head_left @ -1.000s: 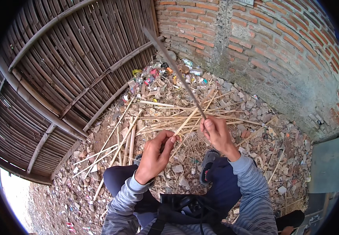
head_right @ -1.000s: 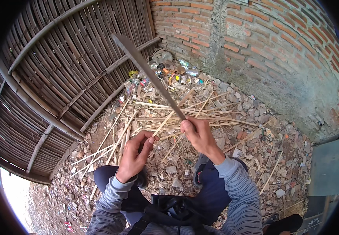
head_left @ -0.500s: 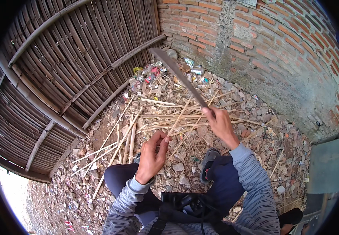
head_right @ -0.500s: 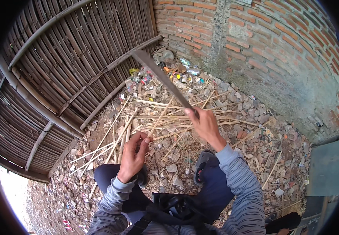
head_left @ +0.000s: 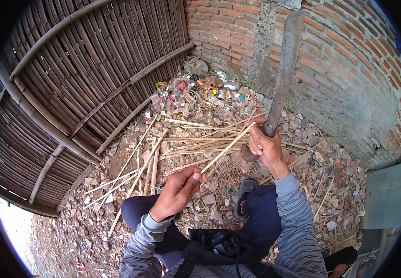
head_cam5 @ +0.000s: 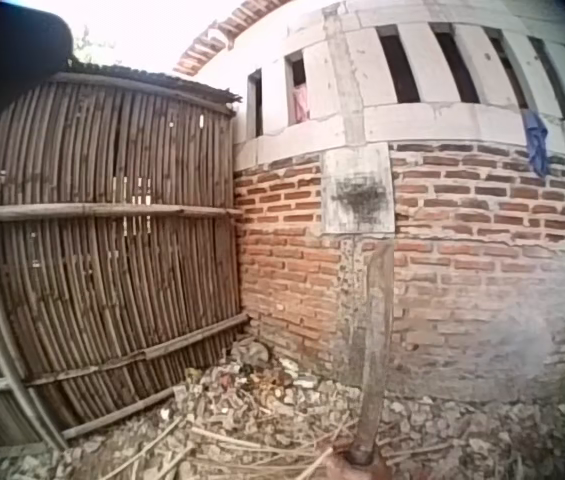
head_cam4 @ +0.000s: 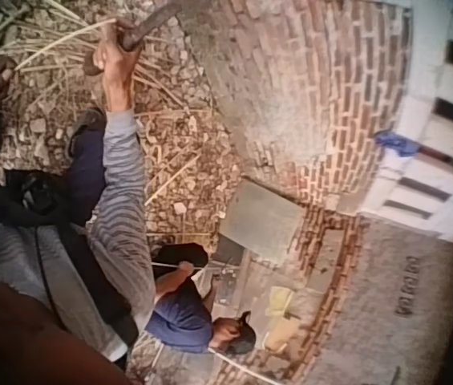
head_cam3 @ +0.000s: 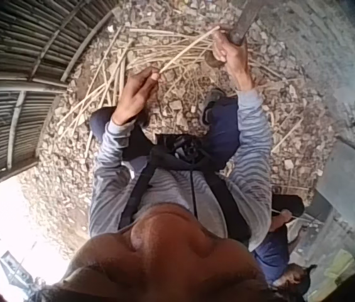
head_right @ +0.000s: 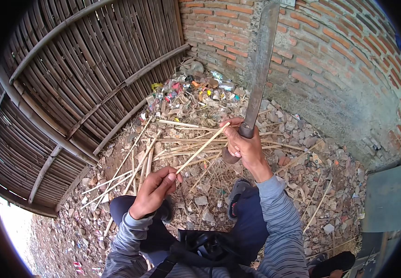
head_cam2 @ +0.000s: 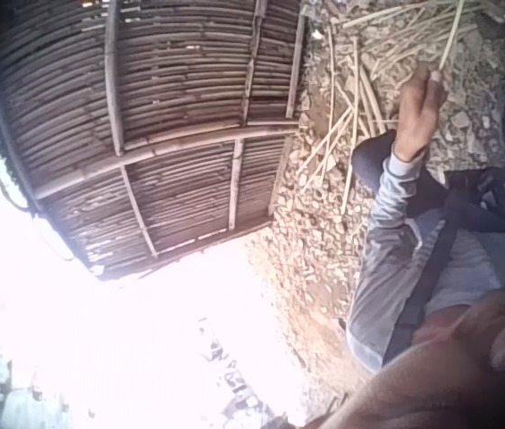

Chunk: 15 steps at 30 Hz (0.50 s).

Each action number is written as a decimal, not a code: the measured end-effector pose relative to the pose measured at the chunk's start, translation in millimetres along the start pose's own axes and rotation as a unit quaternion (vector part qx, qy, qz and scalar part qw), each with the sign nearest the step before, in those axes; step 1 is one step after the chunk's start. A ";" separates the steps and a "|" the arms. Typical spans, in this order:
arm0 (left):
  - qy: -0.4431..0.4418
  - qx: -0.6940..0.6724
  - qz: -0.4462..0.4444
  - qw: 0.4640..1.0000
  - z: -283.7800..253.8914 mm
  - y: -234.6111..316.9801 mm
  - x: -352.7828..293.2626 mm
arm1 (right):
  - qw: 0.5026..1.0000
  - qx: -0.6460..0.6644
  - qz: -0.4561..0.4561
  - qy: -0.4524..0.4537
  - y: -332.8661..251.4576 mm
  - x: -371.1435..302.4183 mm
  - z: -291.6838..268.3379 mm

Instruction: The person uses a large blade to shave and smooth thin bamboo strips, holding the blade steady and pulling the strips against the edge by hand.

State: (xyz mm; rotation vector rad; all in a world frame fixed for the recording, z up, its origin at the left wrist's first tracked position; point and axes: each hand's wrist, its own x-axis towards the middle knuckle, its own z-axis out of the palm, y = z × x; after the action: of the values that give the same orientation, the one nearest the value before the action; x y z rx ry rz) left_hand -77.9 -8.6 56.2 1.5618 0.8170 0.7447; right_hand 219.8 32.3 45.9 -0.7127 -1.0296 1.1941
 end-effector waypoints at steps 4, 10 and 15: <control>-0.005 0.025 0.013 1.000 5.8 -4.0 1.0 | 0.998 -0.040 -0.042 0.009 -4.8 -3.2 -2.8; 0.081 0.155 0.056 0.983 13.6 -13.8 17.9 | 0.946 -0.292 -0.138 0.038 0.5 -6.0 -18.6; 0.131 0.223 0.093 0.962 29.6 -0.6 28.4 | 0.843 -0.495 -0.205 -0.054 10.3 -20.0 -11.2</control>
State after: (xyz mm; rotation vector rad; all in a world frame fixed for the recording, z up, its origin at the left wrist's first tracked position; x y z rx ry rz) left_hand -37.7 -1.1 52.3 1.9894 1.0968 0.9653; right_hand 225.2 16.3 27.2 -1.1335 -1.8128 0.2507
